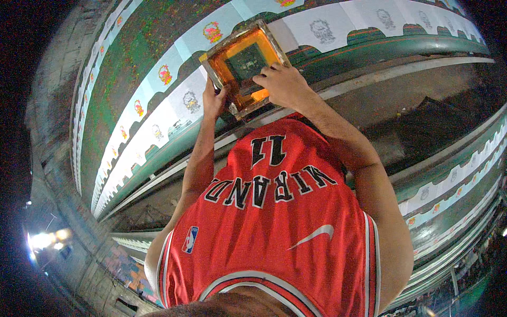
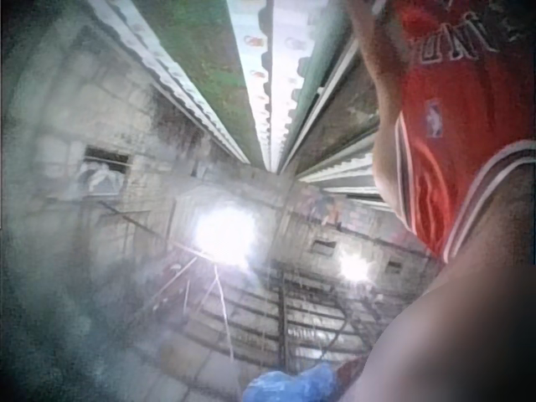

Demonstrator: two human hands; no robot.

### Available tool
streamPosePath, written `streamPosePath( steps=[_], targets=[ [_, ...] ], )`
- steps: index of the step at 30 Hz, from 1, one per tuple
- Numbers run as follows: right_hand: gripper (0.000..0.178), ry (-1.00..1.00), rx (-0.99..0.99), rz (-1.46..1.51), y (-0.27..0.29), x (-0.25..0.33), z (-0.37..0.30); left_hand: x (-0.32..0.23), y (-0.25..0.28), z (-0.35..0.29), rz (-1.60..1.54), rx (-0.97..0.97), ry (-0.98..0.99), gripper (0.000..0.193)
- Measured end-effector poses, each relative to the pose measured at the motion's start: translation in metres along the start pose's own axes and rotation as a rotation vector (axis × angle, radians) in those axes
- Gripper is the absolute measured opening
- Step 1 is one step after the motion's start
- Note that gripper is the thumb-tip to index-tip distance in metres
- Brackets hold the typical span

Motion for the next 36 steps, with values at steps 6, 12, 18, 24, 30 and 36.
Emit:
streamPosePath(
  steps=[6,12,18,24,30,36],
  targets=[
    [0.051,-0.034,0.069,-0.031,0.003,0.005,0.007,0.0,-0.001,-0.003,-0.075,0.012,0.02,0.088],
    [0.043,0.016,0.035,-0.036,0.007,0.022,0.013,-0.012,-0.001,-0.001,-0.105,-0.01,-0.039,0.089],
    [0.043,-0.086,0.214,0.095,0.012,0.0,0.038,-0.017,0.002,-0.008,0.021,0.1,0.083,0.097],
    [0.043,-0.14,0.062,0.104,0.031,-0.03,0.113,-0.02,0.002,-0.003,0.043,0.116,0.069,0.103],
    [0.04,-0.173,0.119,0.03,0.019,-0.025,0.103,-0.018,-0.001,-0.006,0.056,0.129,0.057,0.105],
    [0.048,-0.016,0.134,0.085,0.008,0.014,0.023,-0.017,-0.006,-0.005,0.145,0.146,0.083,0.106]
  ],
)
Point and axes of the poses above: each hand's wrist, its own z-axis towards the middle knuckle, its own y-axis out of the back of the hand, x = y × z, the point moved 7 cm from there along z, towards the middle knuckle, and after that the axes turned 12 degrees about z, right-handed, at the moved point
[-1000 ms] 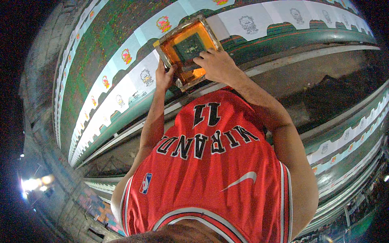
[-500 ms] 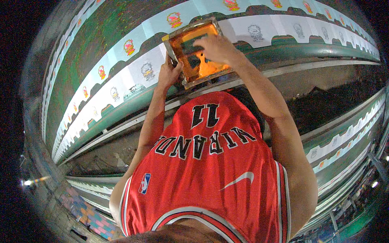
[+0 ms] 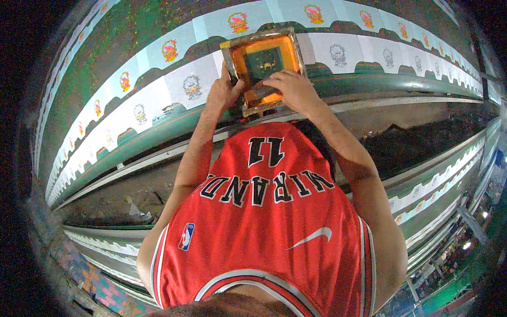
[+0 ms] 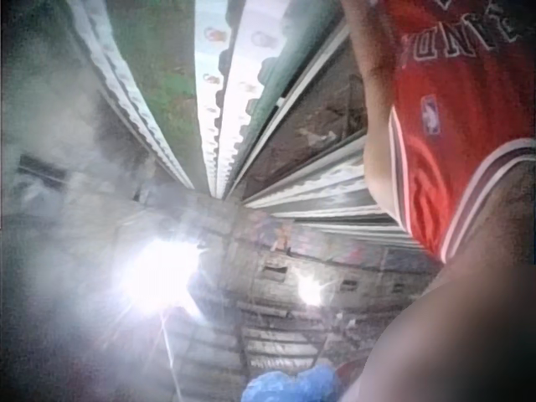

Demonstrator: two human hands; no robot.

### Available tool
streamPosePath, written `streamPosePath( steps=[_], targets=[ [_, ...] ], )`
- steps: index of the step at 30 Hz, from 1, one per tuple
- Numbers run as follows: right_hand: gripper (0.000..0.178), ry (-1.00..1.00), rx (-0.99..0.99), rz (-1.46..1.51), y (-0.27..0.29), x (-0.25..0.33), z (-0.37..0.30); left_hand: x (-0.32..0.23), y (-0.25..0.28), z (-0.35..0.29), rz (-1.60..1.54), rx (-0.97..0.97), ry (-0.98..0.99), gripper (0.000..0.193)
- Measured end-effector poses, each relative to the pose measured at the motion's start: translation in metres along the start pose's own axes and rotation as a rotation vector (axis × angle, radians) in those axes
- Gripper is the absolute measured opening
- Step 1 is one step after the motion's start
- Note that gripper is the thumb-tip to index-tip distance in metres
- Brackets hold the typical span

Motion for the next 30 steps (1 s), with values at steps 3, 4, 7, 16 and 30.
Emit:
streamPosePath(
  steps=[3,4,7,16,30],
  targets=[
    [0.05,0.045,-0.02,-0.026,-0.002,-0.001,-0.006,-0.001,0.001,-0.001,-0.016,0.003,-0.028,0.108],
    [0.05,0.026,-0.037,-0.027,0.002,-0.007,-0.001,-0.001,0.001,-0.001,-0.019,0.015,-0.025,0.109],
    [0.053,0.031,-0.123,-0.069,0.018,-0.025,0.026,-0.001,0.001,-0.002,-0.013,0.01,-0.043,0.109],
    [0.047,-0.261,-0.027,-0.01,0.044,-0.046,0.074,0.004,-0.006,0.0,0.003,0.022,-0.024,0.103],
    [0.059,-0.026,-0.241,-0.007,0.012,-0.041,-0.049,-0.029,-0.001,0.0,0.106,-0.103,-0.018,0.11]
  ],
)
Point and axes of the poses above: each hand's wrist, its own z-axis towards the middle knuckle, its own y-axis out of the back of the hand, x = y × z, the point moved 7 cm from there along z, towards the middle knuckle, and after that the axes turned 12 degrees about z, right-handed, at the moved point
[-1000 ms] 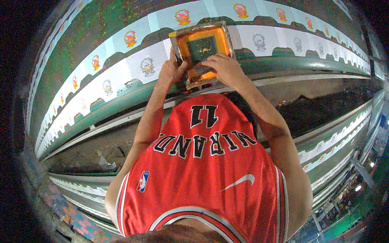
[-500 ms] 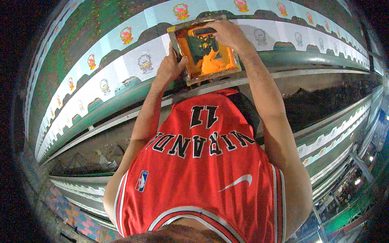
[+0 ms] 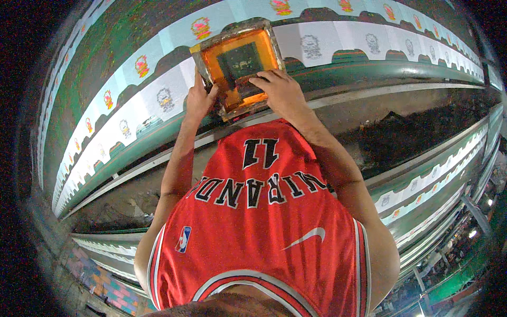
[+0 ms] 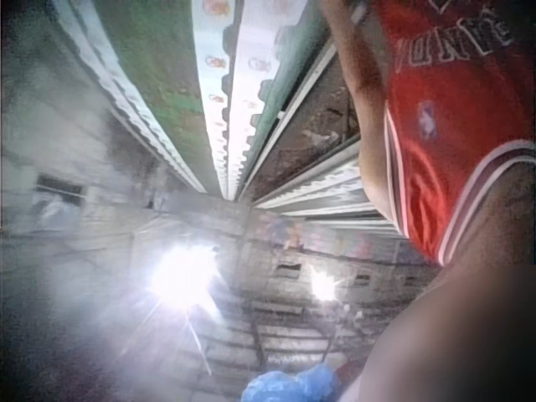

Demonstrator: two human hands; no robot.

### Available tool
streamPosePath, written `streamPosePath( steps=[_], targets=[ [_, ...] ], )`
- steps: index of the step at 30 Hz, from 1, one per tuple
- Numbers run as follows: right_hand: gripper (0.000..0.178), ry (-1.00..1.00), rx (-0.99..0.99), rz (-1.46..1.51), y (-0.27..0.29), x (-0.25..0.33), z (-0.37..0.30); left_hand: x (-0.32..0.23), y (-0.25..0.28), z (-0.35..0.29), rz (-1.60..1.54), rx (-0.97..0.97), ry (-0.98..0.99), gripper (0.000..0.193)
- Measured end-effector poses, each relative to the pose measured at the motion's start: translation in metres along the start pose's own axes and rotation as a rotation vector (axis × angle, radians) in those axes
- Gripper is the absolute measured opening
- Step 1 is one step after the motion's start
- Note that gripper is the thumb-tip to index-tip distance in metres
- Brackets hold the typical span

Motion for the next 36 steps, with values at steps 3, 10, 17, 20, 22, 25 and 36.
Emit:
streamPosePath(
  steps=[3,10,17,20,22,25,36],
  targets=[
    [0.059,0.01,-0.037,0.028,0.032,-0.037,-0.017,-0.05,-0.015,0.012,-0.003,-0.004,0.003,0.112],
    [0.057,0.004,-0.11,0.019,0.105,-0.132,-0.059,-0.16,-0.072,0.054,-0.079,-0.025,0.014,0.112],
    [0.055,-0.015,-0.043,-0.02,0.118,-0.153,-0.062,-0.178,-0.087,0.068,-0.171,-0.044,-0.016,0.1],
    [0.054,0.007,-0.021,-0.038,0.118,-0.151,-0.055,-0.166,-0.095,0.069,-0.185,-0.011,0.032,0.094],
    [0.054,0.009,0.006,-0.047,0.118,-0.151,-0.049,-0.162,-0.098,0.07,-0.193,-0.026,-0.003,0.093],
    [0.053,0.006,0.068,-0.097,0.116,-0.148,-0.042,-0.161,-0.098,0.072,-0.188,-0.08,-0.072,0.092],
    [0.043,-0.002,0.264,0.074,0.106,-0.155,-0.011,-0.164,-0.101,0.07,-0.326,0.021,-0.016,0.091]
  ],
)
Point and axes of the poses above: each hand's wrist, its own z-axis towards the middle knuckle, its own y-axis out of the back of the hand, x = y × z, the point moved 7 cm from there along z, towards the middle knuckle, and after that the axes turned 12 degrees about z, right-handed, at the moved point
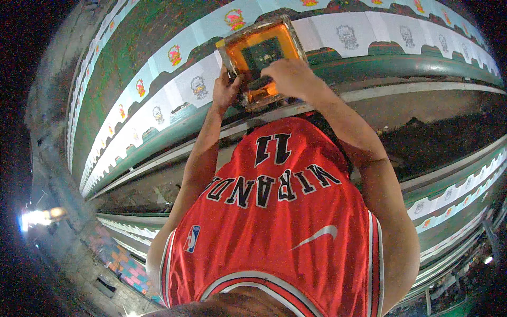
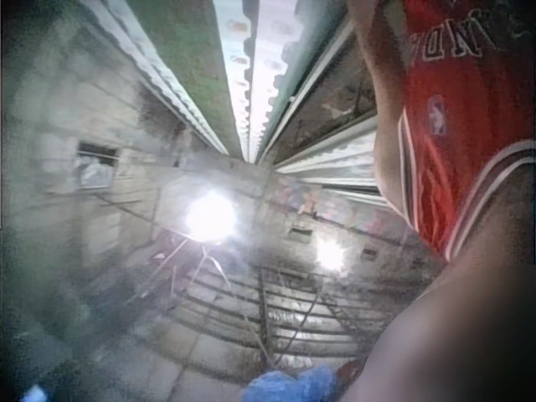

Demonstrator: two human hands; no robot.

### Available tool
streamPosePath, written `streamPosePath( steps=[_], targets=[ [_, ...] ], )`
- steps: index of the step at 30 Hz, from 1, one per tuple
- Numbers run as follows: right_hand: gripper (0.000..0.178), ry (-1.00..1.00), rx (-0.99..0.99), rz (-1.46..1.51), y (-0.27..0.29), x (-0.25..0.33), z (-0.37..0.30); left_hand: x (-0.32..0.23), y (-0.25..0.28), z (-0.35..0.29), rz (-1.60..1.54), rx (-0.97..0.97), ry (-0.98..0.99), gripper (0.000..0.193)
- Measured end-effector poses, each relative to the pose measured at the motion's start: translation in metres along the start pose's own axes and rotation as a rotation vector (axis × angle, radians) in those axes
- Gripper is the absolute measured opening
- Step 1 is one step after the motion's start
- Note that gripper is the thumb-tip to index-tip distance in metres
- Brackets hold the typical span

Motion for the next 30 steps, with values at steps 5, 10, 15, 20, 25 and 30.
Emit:
streamPosePath(
  steps=[5,10,15,20,25,30],
  targets=[
    [0.04,-0.066,-0.148,-0.066,0.034,-0.023,0.066,-0.009,0.004,-0.002,0.156,-0.031,-0.032,0.097],
    [0.047,-0.072,-0.145,-0.07,0.039,-0.025,0.081,-0.005,0.002,-0.003,0.166,0.023,0.064,0.102],
    [0.047,-0.083,-0.129,-0.045,0.01,-0.005,0.012,-0.004,-0.002,0.001,0.178,-0.002,0.037,0.107],
    [0.048,-0.169,0.018,0.083,0.004,-0.002,-0.014,-0.004,-0.006,0.001,0.149,-0.006,0.025,0.11],
    [0.045,-0.172,0.004,0.048,0.036,-0.015,0.047,-0.005,-0.005,0.001,0.153,0.008,0.042,0.107],
    [0.047,-0.165,-0.086,-0.031,0.047,-0.031,0.087,-0.007,-0.004,0.002,0.154,0.003,0.025,0.108]
  ],
)
Point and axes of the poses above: each hand's wrist, its own z-axis towards the middle knuckle, its own y-axis out of the back of the hand, x = y × z, the point moved 7 cm from there along z, towards the middle knuckle, and after that the axes turned 12 degrees about z, right-handed, at the moved point
